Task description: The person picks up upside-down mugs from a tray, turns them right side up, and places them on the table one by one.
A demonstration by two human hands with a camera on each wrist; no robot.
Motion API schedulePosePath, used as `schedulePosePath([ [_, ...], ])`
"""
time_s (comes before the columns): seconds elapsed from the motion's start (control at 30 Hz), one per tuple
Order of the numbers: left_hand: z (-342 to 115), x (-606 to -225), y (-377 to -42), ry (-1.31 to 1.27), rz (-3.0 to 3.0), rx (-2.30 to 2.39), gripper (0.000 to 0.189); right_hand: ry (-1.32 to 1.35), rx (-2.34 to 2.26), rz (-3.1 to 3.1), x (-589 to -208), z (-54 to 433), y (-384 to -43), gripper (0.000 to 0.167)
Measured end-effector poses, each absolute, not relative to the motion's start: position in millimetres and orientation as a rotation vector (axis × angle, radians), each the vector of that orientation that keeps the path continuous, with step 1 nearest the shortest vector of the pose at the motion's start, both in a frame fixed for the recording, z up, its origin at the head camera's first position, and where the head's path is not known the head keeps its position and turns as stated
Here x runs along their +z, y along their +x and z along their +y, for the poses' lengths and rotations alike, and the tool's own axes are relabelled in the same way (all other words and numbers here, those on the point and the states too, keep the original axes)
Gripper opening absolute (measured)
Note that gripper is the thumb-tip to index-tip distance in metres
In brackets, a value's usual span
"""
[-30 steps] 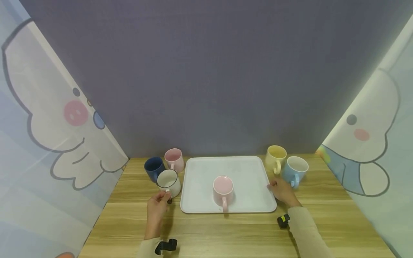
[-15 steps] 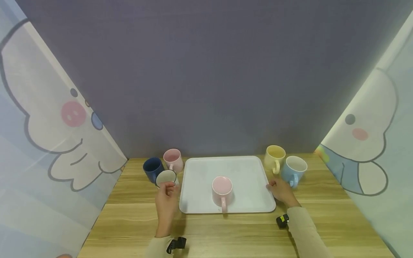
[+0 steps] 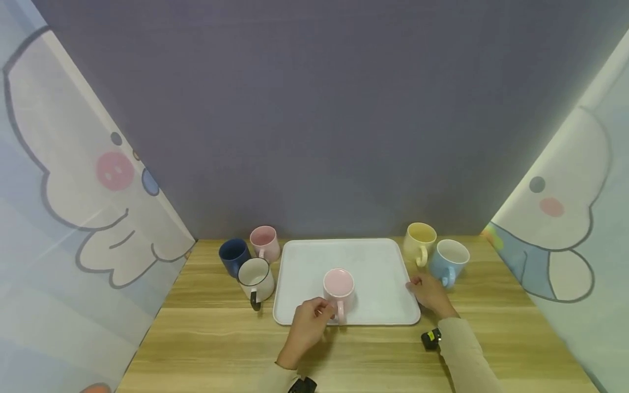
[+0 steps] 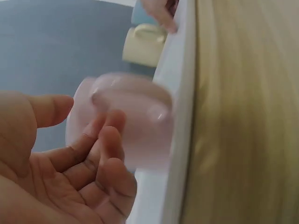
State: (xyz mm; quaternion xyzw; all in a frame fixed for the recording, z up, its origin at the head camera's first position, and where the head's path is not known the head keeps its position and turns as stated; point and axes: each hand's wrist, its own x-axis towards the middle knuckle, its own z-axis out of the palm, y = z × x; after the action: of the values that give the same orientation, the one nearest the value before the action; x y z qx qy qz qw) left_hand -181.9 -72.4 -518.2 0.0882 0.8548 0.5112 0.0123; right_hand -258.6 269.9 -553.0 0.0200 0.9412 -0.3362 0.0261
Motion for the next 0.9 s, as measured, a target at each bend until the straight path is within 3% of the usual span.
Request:
schedulePosePath([
  [0.23,-53,-530,-180,0.316,2.483,1.669,0.031,0.042,-1.047,2.926,-555,271,-259,0.020],
  [0.53,-36,-539,-182,0.144,2.251,1.925,0.041,0.042,-1.051,2.934,-554,271,-259,0.020],
  [0.9,-36,-533,-183,-0.008,2.303,1.987,0.037,0.074,-1.057,2.911,-552,269,-255,0.020],
])
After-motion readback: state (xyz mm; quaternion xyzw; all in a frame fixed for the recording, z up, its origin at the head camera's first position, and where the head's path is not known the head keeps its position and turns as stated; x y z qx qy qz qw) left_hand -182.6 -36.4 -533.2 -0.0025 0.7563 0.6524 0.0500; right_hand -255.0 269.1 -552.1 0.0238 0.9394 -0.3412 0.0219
